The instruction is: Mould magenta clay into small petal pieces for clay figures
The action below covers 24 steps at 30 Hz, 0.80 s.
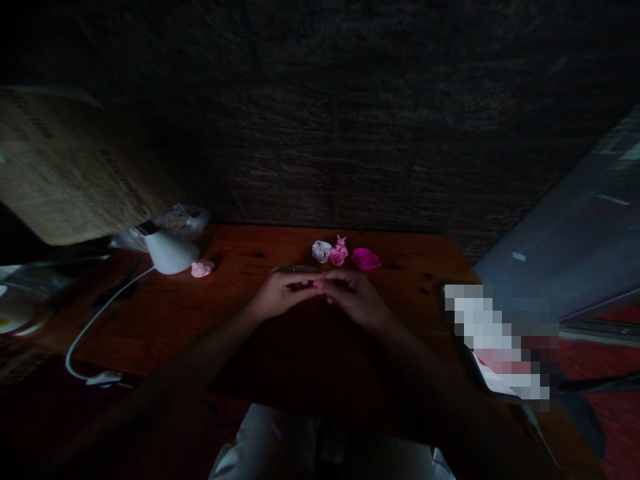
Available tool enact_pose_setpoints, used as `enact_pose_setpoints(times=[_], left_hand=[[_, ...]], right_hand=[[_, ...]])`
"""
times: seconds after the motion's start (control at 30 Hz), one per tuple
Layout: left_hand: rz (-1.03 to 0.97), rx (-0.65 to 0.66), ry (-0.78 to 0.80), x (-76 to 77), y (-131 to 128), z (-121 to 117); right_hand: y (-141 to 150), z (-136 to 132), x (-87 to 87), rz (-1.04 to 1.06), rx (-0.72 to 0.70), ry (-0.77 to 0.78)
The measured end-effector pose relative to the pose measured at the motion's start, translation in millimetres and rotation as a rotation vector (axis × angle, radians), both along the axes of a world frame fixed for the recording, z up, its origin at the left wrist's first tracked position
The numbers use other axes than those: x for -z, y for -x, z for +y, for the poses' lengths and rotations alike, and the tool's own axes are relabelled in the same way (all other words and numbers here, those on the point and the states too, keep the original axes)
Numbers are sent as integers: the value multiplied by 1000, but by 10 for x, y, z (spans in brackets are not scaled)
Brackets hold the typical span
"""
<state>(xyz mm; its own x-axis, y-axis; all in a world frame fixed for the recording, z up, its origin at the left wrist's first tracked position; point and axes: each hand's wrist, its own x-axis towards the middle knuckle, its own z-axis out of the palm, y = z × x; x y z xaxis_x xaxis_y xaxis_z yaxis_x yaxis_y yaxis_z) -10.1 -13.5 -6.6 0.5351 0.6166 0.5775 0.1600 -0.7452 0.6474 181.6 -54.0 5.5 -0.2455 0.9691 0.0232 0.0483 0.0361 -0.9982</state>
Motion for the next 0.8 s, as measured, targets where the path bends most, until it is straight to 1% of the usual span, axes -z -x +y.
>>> enact_pose_setpoints(times=[0.13, 0.27, 0.4, 0.57, 0.67, 0.8], left_hand=[[-13, -8, -1, -13, -1, 14], [-60, -45, -16, -45, -10, 10], [-8, -105, -21, -46, -11, -14], [76, -107, 11, -37, -6, -31], [73, -94, 25, -21, -3, -26], [46, -75, 85, -10, 7, -27]], right_hand=[[24, -4, -17, 75, -20, 93], [28, -3, -45, 191, 22, 203], [4, 14, -28, 245, 50, 294], [-6, 30, 5, 268, 65, 305], [18, 23, -1, 245, 73, 314], [35, 6, -15, 213, 28, 323]])
